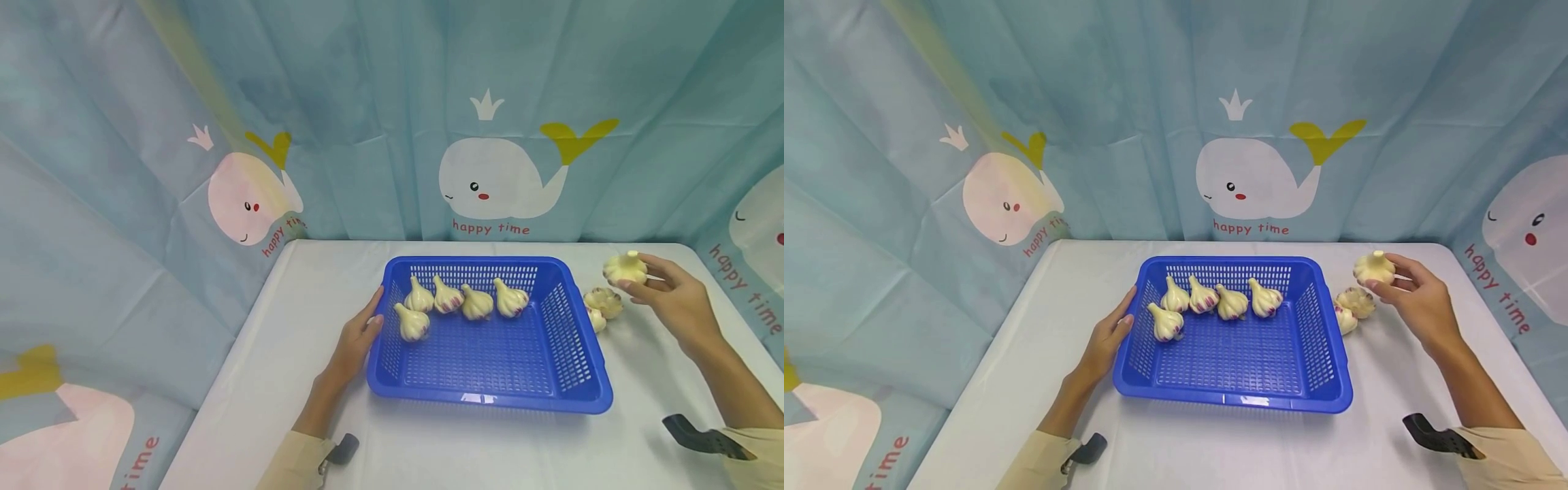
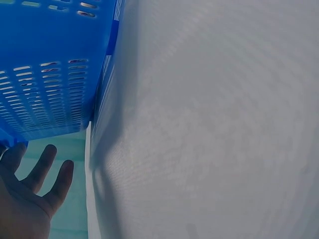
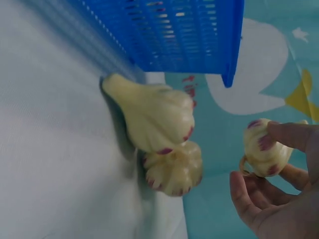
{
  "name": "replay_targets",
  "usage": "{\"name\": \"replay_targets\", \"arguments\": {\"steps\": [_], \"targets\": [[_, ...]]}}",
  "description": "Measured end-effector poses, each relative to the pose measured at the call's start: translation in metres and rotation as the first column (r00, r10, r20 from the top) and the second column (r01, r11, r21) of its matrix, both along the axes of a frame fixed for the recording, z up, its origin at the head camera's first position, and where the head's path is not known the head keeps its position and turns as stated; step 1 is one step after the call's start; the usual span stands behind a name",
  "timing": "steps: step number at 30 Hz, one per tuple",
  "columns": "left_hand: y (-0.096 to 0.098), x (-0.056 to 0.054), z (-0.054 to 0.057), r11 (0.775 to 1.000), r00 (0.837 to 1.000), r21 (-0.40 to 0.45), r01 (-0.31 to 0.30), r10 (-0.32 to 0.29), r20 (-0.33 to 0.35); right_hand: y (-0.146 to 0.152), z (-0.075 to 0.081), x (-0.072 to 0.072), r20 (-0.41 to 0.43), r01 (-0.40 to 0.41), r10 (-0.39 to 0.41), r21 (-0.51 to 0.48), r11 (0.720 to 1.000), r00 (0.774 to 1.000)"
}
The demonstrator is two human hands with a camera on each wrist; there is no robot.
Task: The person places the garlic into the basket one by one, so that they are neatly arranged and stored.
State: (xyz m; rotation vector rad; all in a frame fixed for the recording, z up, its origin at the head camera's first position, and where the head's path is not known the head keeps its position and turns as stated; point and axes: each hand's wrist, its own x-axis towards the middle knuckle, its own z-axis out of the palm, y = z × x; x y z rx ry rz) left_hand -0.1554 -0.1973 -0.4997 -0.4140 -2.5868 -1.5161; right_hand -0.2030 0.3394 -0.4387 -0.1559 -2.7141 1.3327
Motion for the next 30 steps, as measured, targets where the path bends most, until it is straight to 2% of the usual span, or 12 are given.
{"name": "replay_targets", "arguments": {"steps": [5, 14, 21, 30], "targets": [[0.000, 0.000, 0.000, 1.000, 1.000, 0.003, 0.001, -0.001, -0.003, -0.009, 0.008, 0.002, -0.039, -0.022, 0.021, -0.031, 0.999, 0.999], [0.000, 0.000, 0.001, 1.000, 1.000, 0.001, 0.004, -0.004, 0.003, -0.020, 0.020, 0.004, -0.051, -0.040, 0.039, -0.001, 0.999, 0.998], [0.000, 0.000, 0.001, 1.000, 1.000, 0.000, 0.001, -0.001, 0.008, -0.030, 0.028, 0.005, -0.107, -0.072, 0.071, 0.001, 0.997, 0.992], [0.000, 0.000, 0.002, 1.000, 1.000, 0.001, 0.002, -0.002, 0.010, -0.041, 0.041, 0.006, -0.131, -0.117, 0.116, -0.005, 0.993, 0.985]]}}
